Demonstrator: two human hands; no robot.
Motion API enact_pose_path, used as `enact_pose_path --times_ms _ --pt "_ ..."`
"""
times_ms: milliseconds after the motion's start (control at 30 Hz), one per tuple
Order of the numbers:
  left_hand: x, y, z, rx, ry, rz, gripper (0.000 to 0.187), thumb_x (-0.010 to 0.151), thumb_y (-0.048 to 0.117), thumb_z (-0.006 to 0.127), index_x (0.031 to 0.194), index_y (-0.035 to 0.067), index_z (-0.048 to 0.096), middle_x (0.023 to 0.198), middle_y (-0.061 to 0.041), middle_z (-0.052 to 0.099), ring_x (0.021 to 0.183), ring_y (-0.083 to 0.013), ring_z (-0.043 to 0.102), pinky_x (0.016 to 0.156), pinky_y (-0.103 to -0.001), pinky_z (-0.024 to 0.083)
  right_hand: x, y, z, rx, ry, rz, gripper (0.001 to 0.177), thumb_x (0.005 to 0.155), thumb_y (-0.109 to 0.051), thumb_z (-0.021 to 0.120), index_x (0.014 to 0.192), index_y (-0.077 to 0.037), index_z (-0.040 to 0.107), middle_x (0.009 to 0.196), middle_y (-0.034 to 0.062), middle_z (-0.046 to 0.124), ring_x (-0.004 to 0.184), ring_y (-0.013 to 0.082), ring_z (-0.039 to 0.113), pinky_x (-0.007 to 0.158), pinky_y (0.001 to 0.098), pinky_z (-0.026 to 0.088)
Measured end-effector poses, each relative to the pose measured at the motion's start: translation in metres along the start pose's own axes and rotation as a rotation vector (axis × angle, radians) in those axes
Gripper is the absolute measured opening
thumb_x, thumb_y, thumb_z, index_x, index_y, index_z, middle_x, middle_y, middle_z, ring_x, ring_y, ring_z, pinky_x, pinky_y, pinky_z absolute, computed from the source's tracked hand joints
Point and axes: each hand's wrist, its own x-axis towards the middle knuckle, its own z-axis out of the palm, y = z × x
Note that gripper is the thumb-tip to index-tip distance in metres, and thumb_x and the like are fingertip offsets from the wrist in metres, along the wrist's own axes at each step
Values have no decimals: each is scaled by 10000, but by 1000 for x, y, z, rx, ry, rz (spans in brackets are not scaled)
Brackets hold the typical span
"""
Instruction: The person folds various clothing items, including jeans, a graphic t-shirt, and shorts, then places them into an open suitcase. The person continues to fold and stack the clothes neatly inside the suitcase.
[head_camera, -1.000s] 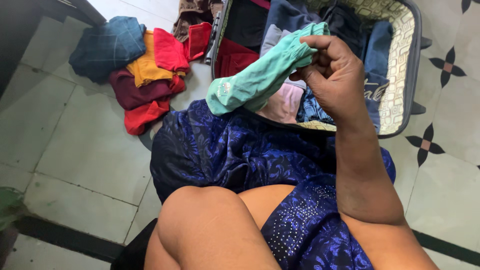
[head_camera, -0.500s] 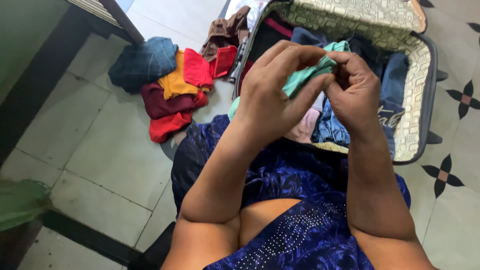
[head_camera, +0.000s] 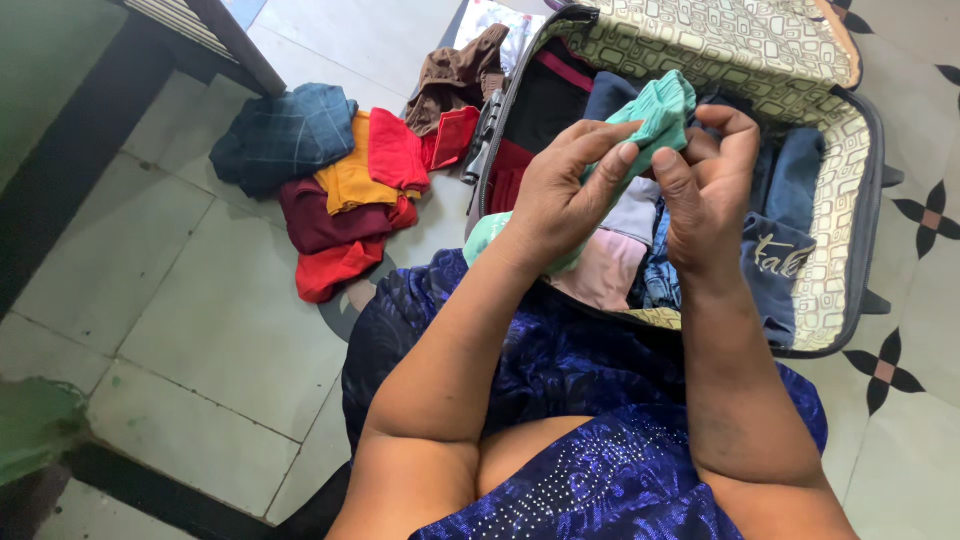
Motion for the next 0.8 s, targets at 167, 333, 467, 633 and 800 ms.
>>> enact_pose_path --times_ms 167,333,467,633,800 --pt "3 -35 8 -299 15 -58 311 1106 209 624 1283 -36 696 1064 -89 687 1029 -146 645 921 -275 529 5 17 -3 34 101 20 394 1043 64 654 1351 -34 431 1278 102 613 1126 131 623 1059 278 517" --pt "9 -48 9 -415 164 -133 307 1092 181 615 1289 -46 677 1133 -62 718 1061 -103 637 949 -250 518 13 21 -1 108 207 13 271 1033 69 613 1280 -15 538 1204 77 628 1086 126 623 1069 284 512" --pt "5 -34 10 -188 202 10 271 1107 186 603 1298 10 681 1139 -75 718 1061 -149 680 954 -262 544 16 20 4 80 180 -39 255 1066 29 607 1306 -21 536 1179 68 639 1061 115 613 1045 277 510" --pt "-1 -12 14 178 141 257 276 1082 133 640 1356 107 644 1217 -90 691 1075 -245 713 927 -302 589 16 13 12 40 115 -53 254 1115 -52 619 1351 -5 539 1204 65 645 1054 89 613 1011 226 507" --pt "0 -12 21 428 97 390 430 994 107 653 1413 127 560 1394 -112 626 1080 -277 679 915 -356 556 19 4 6 -203 65 -98 305 1104 -60 686 1350 -8 513 1228 66 636 1033 88 618 957 233 542"
